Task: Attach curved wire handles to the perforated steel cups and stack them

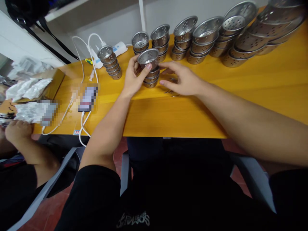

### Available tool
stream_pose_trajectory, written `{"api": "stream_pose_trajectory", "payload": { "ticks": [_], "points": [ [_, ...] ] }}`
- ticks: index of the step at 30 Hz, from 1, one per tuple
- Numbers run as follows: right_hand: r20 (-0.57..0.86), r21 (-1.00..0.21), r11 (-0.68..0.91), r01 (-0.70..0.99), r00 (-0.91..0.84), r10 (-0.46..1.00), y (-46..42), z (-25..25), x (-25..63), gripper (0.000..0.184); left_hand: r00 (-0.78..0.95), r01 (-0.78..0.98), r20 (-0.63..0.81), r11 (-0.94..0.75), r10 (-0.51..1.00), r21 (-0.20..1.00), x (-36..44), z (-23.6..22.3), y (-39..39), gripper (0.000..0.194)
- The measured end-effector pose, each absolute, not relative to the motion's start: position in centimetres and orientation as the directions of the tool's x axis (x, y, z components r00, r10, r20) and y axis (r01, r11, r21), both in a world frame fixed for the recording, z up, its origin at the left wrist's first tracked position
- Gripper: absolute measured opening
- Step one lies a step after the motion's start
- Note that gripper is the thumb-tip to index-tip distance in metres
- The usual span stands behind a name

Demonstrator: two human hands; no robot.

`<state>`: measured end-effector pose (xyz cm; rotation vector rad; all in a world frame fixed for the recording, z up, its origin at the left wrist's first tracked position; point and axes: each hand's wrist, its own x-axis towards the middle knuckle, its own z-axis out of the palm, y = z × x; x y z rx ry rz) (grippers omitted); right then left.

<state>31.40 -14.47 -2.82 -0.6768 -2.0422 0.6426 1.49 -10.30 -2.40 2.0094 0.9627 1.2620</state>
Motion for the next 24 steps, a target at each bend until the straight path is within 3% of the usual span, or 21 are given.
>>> {"api": "stream_pose_trajectory", "payload": {
  "ticks": [6,15,21,24],
  "points": [
    [0.591,-0.661,0.720,0.213,-0.444,0.674,-14.9,-1.9,31.3,0.099,0.228,0.218,0.446,-0.492,0.865,0.843,1.1,-2.7,-10.4,0.115],
    [0.567,-0.641,0.722,0.259,-0.474,0.673,-15.2,-1.3,31.4,0.096,0.283,0.188,0.407,-0.467,0.868,0.864,0.7,-2.9,-9.9,0.115],
    [0.534,-0.646,0.713,0.274,-0.505,0.678,-15.4,-1.1,31.6,0.105,0.405,0.269,0.465,-0.589,0.787,0.762,-0.8,-4.0,-8.4,0.102],
    [0.508,-0.610,0.693,0.384,-0.481,0.715,-15.7,-0.3,32.2,0.101,0.392,0.328,0.503,-0.627,0.771,0.706,-1.8,-5.1,-6.8,0.101]
  ]
}}
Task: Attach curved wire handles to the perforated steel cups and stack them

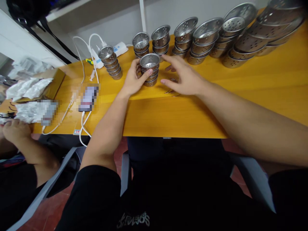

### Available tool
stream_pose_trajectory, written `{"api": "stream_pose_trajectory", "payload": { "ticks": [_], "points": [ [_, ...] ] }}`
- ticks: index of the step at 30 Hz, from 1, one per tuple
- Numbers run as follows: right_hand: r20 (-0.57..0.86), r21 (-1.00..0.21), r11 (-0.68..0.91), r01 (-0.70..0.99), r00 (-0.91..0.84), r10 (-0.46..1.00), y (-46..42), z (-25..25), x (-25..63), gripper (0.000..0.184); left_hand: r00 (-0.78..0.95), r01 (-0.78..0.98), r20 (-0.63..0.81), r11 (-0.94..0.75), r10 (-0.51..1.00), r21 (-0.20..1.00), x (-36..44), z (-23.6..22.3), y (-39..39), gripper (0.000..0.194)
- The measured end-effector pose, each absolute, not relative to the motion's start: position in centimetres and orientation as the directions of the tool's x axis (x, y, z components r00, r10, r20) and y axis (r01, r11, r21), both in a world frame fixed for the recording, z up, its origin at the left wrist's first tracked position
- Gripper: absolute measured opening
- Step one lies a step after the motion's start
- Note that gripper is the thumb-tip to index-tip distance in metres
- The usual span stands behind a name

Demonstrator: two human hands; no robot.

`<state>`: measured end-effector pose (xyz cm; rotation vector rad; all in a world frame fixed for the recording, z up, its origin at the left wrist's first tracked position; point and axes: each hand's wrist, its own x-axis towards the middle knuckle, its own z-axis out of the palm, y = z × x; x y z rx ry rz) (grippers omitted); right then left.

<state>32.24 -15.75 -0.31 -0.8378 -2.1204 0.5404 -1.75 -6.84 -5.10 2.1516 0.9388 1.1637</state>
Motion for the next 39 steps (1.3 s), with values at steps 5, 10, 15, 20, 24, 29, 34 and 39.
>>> {"api": "stream_pose_trajectory", "payload": {
  "ticks": [5,10,15,20,24,29,34,39],
  "points": [
    [0.501,-0.535,0.465,0.706,-0.178,0.847,-16.1,2.6,34.8,0.066,0.276,0.380,0.554,-0.618,0.786,0.688,-3.5,-6.5,-4.3,0.103],
    [0.471,-0.443,0.201,0.874,0.036,0.881,-15.5,4.6,37.5,0.055,0.229,0.439,0.547,-0.587,0.805,0.681,-4.5,-6.6,-3.6,0.114],
    [0.441,-0.436,0.128,0.891,0.088,0.893,-14.4,4.6,38.4,0.037,0.179,0.467,0.548,-0.561,0.817,0.684,-4.3,-6.6,-4.2,0.134],
    [0.493,-0.421,0.153,0.894,0.084,0.866,-13.7,4.3,38.3,0.029,0.152,0.376,0.506,-0.523,0.849,0.765,-3.5,-6.5,-4.5,0.135],
    [0.633,-0.398,0.251,0.882,0.067,0.771,-13.5,4.1,38.6,0.029,0.117,0.402,0.515,-0.515,0.849,0.757,-3.0,-4.8,-5.8,0.140],
    [0.715,-0.395,0.512,0.763,-0.094,0.692,-15.4,3.6,36.7,0.019,0.185,0.506,0.699,-0.676,0.691,0.536,-1.9,-1.2,-9.1,0.135],
    [0.581,-0.476,0.665,0.576,-0.362,0.729,-19.1,3.2,32.5,0.021,0.376,0.523,0.620,-0.710,0.689,0.472,0.9,0.6,-11.9,0.123],
    [0.525,-0.512,0.665,0.544,-0.415,0.743,-19.8,2.8,31.4,0.035,0.453,0.526,0.592,-0.736,0.667,0.427,1.7,-0.9,-11.0,0.119]
  ]
}}
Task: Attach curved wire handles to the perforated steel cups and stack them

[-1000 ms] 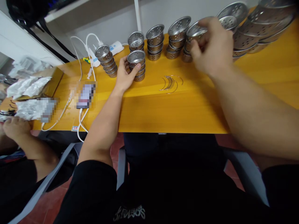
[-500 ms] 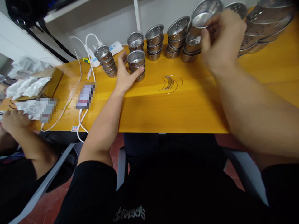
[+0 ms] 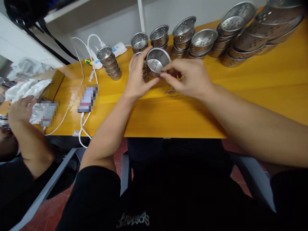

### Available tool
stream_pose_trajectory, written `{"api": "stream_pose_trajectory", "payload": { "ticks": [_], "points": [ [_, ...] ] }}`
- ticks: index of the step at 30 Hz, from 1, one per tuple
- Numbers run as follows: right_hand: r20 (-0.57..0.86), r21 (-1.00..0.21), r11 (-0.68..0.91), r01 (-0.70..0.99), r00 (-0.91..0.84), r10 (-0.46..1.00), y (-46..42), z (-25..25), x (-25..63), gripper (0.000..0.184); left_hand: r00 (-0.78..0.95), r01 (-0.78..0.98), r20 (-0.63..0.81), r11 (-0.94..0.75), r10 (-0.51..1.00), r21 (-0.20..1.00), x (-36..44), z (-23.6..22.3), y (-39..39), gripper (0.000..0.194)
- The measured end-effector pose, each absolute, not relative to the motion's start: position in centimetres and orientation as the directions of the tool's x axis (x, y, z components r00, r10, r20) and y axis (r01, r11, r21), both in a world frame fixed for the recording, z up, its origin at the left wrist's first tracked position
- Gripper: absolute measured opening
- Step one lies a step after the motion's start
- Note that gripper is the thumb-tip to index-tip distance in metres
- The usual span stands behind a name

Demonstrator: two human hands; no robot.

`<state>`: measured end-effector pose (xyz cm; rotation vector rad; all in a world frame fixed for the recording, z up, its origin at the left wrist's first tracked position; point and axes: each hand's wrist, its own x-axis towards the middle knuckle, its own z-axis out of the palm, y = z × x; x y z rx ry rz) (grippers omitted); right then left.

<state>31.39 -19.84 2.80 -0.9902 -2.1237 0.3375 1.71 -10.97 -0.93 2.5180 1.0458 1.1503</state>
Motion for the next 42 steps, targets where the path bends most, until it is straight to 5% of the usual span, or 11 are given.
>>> {"api": "stream_pose_trajectory", "payload": {
  "ticks": [5,12,16,23,28,42],
  "points": [
    [0.497,-0.539,0.634,0.555,-0.398,0.771,-19.0,2.7,32.2,0.049,0.514,0.522,0.604,-0.781,0.610,0.344,1.8,-0.8,-11.6,0.104],
    [0.276,-0.474,0.497,0.727,-0.413,0.868,-19.2,3.1,31.9,0.035,0.536,0.530,0.497,-0.730,0.683,0.432,3.1,1.0,-14.2,0.100],
    [0.241,-0.507,0.490,0.709,-0.430,0.870,-19.3,3.4,32.1,0.043,0.521,0.513,0.499,-0.721,0.693,0.465,2.9,0.9,-14.0,0.098],
    [0.348,-0.653,0.541,0.530,-0.425,0.836,-19.8,4.6,32.4,0.066,0.539,0.539,0.512,-0.741,0.669,0.400,2.7,1.5,-14.0,0.102],
    [0.456,-0.641,0.622,0.450,-0.428,0.780,-19.5,4.3,32.1,0.057,0.559,0.548,0.486,-0.739,0.672,0.392,2.7,1.6,-13.8,0.099],
    [0.454,-0.665,0.599,0.447,-0.395,0.799,-18.8,3.6,32.9,0.049,0.592,0.531,0.482,-0.763,0.646,0.369,3.3,1.9,-14.2,0.087]
  ]
}}
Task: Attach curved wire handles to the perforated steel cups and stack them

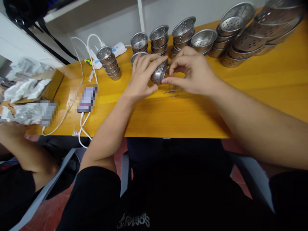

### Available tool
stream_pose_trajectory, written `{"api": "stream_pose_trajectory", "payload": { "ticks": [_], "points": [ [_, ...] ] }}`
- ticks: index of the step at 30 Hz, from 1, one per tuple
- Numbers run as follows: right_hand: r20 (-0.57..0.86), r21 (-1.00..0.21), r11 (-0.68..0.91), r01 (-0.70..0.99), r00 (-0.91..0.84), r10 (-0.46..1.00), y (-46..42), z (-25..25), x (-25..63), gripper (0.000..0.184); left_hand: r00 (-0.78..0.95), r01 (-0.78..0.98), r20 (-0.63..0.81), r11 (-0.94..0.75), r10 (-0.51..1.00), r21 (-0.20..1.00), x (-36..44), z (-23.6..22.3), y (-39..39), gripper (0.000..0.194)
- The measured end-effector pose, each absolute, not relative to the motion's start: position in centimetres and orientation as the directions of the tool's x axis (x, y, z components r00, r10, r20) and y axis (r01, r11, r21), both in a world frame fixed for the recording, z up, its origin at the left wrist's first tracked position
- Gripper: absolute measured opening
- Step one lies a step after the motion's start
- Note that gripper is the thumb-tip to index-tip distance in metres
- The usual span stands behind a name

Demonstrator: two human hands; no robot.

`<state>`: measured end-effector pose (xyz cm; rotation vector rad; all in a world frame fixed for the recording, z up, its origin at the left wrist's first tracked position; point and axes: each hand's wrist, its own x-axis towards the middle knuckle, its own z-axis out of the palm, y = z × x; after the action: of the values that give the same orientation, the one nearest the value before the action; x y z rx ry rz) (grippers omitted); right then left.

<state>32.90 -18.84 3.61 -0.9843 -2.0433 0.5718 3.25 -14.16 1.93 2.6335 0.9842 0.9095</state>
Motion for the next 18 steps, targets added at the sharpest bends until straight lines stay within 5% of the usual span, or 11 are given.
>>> {"api": "stream_pose_trajectory", "payload": {
  "ticks": [9,18],
  "points": [
    [0.453,-0.699,0.605,0.382,-0.418,0.787,-19.5,4.7,33.4,0.063,0.509,0.551,0.541,-0.736,0.670,0.394,1.6,2.0,-13.7,0.108],
    [0.339,-0.653,0.572,0.497,-0.484,0.807,-15.9,1.6,35.2,0.058,-0.002,0.490,0.708,-0.616,0.707,0.617,0.9,-0.4,-10.4,0.110]
  ]
}}
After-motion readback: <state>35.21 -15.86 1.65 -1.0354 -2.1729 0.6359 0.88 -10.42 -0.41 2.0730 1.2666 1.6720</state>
